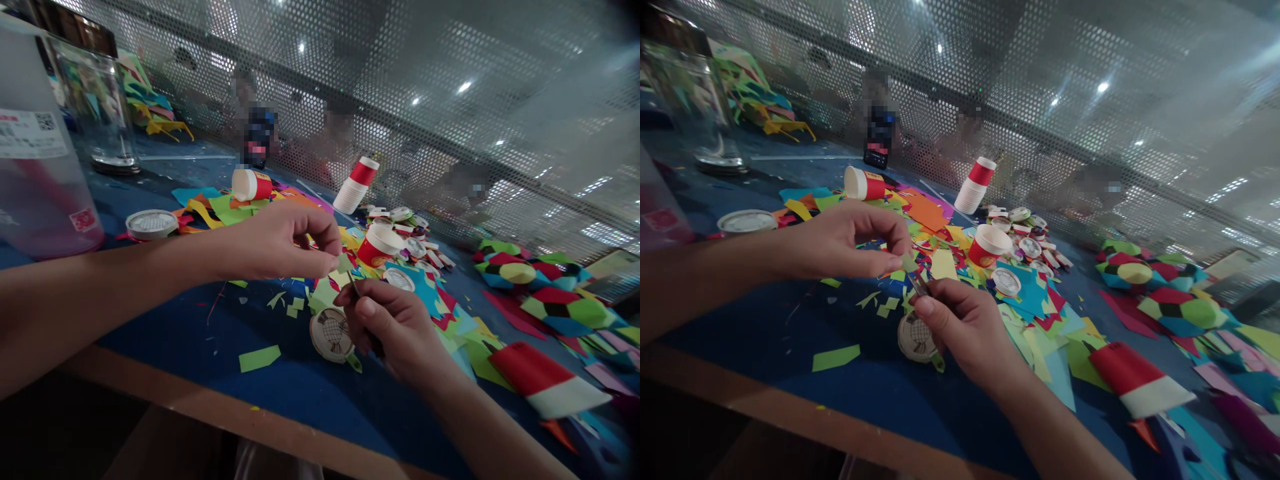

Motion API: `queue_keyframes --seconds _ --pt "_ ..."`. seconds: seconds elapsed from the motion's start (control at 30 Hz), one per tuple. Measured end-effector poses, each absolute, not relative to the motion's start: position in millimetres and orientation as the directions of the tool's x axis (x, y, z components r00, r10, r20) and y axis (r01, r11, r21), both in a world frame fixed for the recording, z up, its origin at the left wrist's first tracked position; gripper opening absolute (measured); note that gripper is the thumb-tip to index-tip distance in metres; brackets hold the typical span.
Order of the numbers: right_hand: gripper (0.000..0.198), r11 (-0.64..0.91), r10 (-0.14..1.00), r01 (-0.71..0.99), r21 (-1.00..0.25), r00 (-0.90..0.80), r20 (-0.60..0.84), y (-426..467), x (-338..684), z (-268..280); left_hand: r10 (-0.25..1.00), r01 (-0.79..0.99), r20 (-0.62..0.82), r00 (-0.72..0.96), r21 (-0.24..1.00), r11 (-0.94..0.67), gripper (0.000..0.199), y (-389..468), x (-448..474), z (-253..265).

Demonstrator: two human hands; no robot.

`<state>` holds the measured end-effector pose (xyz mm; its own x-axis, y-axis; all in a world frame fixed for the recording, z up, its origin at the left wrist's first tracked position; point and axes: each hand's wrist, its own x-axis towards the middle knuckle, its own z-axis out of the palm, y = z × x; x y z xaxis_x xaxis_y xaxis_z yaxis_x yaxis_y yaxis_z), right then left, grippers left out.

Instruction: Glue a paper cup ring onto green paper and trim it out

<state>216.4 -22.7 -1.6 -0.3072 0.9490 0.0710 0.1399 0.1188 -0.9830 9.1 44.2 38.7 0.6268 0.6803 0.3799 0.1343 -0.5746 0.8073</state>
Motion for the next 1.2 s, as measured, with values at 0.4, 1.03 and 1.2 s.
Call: queue_keyframes --seconds 0.4,1.03,1.2 --pt "0.045 0.134 0.948 0.194 -0.972 -0.31 0.069 -23.8 216.9 -0.8 0.682 0.128 0.354 0.64 0.826 -0.548 0.008 40.2 10.9 40.1" --pt "0.042 0.137 0.942 0.159 -0.978 -0.326 0.079 -23.3 216.4 -2.7 0.671 0.117 0.358 0.65 0.824 -0.554 0.007 40.9 10.1 40.1" --pt "0.042 0.135 0.943 0.158 -0.978 -0.325 0.078 -23.2 215.3 -2.2 0.665 0.118 0.368 0.65 0.815 -0.567 0.007 42.1 10.0 39.0"
